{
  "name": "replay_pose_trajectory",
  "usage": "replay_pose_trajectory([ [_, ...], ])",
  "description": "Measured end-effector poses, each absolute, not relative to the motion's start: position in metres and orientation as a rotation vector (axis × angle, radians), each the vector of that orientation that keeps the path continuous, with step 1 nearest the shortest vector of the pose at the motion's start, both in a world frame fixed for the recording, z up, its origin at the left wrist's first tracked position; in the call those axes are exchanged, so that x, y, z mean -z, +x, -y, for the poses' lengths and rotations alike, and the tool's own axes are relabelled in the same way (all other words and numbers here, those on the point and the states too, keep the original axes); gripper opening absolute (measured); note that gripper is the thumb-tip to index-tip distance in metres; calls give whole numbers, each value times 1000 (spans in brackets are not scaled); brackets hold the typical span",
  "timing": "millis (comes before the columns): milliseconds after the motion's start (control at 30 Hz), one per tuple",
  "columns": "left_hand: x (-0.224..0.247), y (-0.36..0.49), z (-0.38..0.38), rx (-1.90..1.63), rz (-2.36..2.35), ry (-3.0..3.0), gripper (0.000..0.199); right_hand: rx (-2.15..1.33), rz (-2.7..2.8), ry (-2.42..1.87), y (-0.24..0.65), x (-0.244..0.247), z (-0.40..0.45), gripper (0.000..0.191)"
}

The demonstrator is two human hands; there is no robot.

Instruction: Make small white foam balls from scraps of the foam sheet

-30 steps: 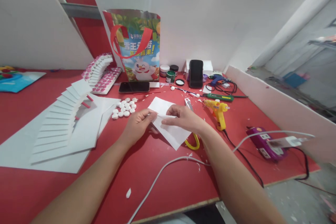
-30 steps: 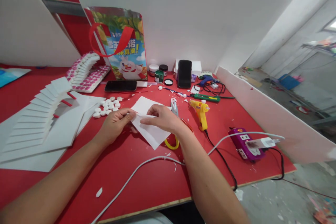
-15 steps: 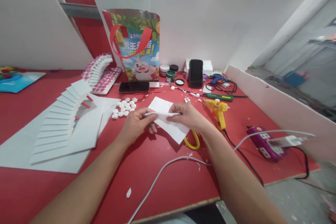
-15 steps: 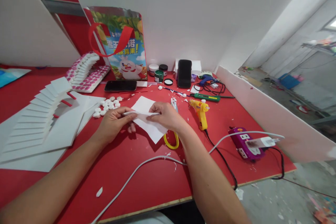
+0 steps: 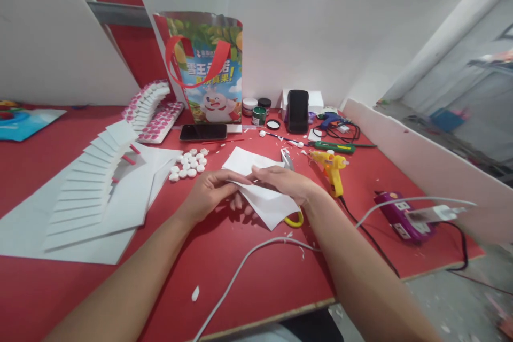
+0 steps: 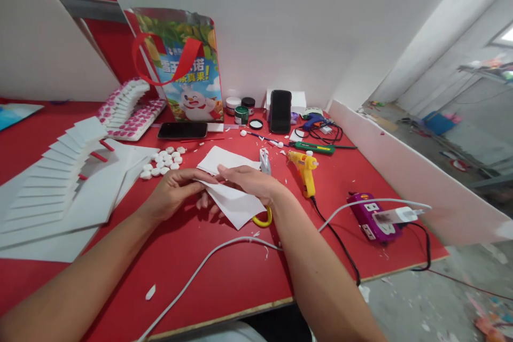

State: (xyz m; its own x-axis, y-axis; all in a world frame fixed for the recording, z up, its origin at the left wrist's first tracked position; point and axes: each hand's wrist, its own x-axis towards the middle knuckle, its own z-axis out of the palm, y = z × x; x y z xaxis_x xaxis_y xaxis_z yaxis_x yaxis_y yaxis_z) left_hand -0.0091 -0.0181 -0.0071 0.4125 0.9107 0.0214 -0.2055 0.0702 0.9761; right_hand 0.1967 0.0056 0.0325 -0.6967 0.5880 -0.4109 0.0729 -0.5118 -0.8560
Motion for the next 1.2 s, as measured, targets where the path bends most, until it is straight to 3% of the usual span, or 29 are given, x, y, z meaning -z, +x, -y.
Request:
replay_pose_trajectory([
  [233, 8, -9, 15, -951, -836, 1236, 19, -2190, 1608, -946, 196, -33, -3, 35],
  [433, 7, -10, 14, -890, -820, 1142, 38, -2088, 1725, -964, 194, -31, -5, 40],
  [633, 8, -13, 12, -897, -753, 1104, 52, -1968, 1747, -1131, 192, -28, -5, 33],
  [933, 4, -6, 12, -899, -927, 1267, 36, -1851, 1820, -1061, 189, -24, -4, 40],
  [1200, -3, -9, 16, -908, -834, 1313, 29, -2106, 1507, -906, 191, -32, 0, 51],
])
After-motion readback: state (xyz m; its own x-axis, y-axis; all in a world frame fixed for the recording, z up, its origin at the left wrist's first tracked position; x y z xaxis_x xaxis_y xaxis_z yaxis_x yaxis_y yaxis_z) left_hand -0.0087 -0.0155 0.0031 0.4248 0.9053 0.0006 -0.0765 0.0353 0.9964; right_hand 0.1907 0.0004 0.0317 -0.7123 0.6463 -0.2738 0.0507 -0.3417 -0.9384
